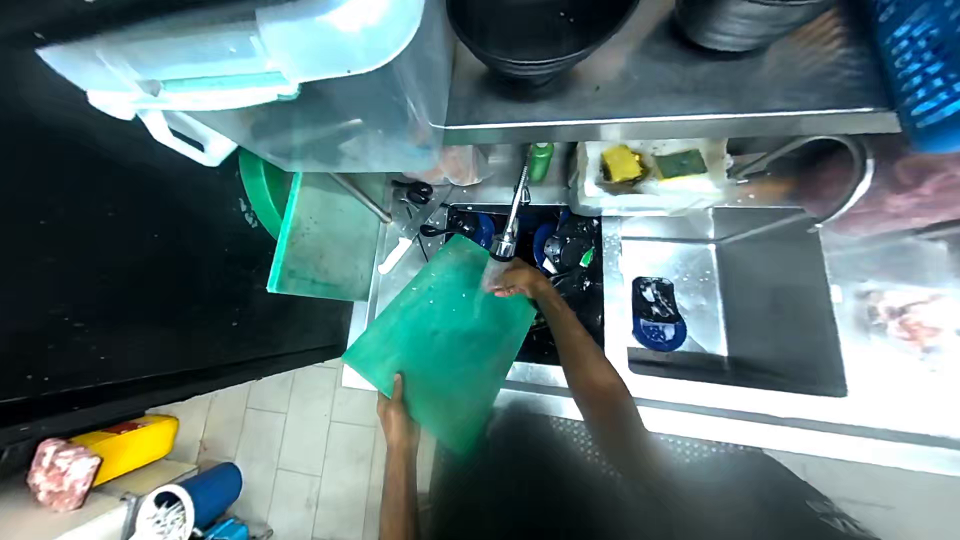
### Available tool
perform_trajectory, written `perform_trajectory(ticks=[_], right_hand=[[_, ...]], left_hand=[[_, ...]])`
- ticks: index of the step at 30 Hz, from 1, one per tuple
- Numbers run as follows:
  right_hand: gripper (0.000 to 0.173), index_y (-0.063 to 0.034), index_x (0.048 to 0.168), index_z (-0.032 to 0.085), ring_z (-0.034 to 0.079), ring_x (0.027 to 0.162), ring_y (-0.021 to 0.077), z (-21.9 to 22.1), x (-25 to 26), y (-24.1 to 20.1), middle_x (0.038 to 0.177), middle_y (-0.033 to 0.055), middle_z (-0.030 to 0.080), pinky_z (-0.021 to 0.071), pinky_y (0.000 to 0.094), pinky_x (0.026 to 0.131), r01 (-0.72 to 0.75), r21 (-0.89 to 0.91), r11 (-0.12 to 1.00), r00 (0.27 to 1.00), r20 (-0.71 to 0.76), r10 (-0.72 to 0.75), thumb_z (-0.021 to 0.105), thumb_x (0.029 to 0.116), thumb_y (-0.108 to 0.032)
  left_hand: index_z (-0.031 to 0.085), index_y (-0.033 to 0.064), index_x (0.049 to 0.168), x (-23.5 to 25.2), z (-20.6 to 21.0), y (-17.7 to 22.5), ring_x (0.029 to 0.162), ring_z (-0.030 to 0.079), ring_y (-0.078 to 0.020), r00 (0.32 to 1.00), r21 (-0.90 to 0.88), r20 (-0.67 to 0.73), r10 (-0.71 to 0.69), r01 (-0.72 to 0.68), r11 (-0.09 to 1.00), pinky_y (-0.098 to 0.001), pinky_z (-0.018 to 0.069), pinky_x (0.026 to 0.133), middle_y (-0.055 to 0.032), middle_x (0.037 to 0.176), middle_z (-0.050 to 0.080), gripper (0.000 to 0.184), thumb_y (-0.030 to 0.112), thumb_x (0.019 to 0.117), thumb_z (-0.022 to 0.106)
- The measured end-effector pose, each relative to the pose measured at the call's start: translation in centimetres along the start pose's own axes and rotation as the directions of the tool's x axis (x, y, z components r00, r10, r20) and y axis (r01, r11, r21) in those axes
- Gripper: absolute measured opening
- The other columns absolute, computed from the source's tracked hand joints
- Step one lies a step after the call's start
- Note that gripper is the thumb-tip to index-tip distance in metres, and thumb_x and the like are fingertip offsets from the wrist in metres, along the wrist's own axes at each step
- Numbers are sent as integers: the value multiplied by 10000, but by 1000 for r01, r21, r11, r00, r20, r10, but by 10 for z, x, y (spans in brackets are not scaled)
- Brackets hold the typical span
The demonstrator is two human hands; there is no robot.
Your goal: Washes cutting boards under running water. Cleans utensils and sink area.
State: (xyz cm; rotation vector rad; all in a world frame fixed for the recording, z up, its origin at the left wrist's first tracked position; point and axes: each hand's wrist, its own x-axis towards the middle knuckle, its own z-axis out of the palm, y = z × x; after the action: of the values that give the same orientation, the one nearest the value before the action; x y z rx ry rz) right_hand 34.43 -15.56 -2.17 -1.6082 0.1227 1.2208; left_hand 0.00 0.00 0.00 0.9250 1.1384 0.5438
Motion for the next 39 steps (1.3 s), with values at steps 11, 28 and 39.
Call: perform_trajectory(ticks=[11, 28, 39], right_hand=[[714, -154, 1517, 410, 553, 1314, 307, 18, -48, -109, 1475, 137, 516, 526, 555, 1012, 340, 183, 922, 934, 47, -354, 736, 940, -420], [705, -86, 1552, 381, 616, 1275, 223, 76, -48, -20, 1416, 109, 617, 529, 415, 1072, 527, 346, 776, 833, -30, -552, 726, 951, -217], [472, -146, 1528, 500, 359, 1512, 216, 72, 34, 39, 1606, 93, 435, 291, 408, 1262, 711, -408, 573, 674, 163, -720, 416, 1095, -313]], left_hand=[[522, -16, 1361, -33, 37, 67, 926, 731, -258, 949, 84, 312, 44, -74, 994, -407, 644, 767, -188, 1125, 700, 356, 36, 1015, 588], [493, -29, 1313, -57, 88, 58, 920, 721, -294, 980, 131, 194, -47, 21, 991, -454, 635, 750, -214, 1076, 691, 563, -67, 791, 700], [652, 21, 969, -108, 43, 154, 709, 740, -182, 966, 101, 186, 180, -201, 974, -372, 635, 628, -95, 806, 747, 257, -39, 719, 638]])
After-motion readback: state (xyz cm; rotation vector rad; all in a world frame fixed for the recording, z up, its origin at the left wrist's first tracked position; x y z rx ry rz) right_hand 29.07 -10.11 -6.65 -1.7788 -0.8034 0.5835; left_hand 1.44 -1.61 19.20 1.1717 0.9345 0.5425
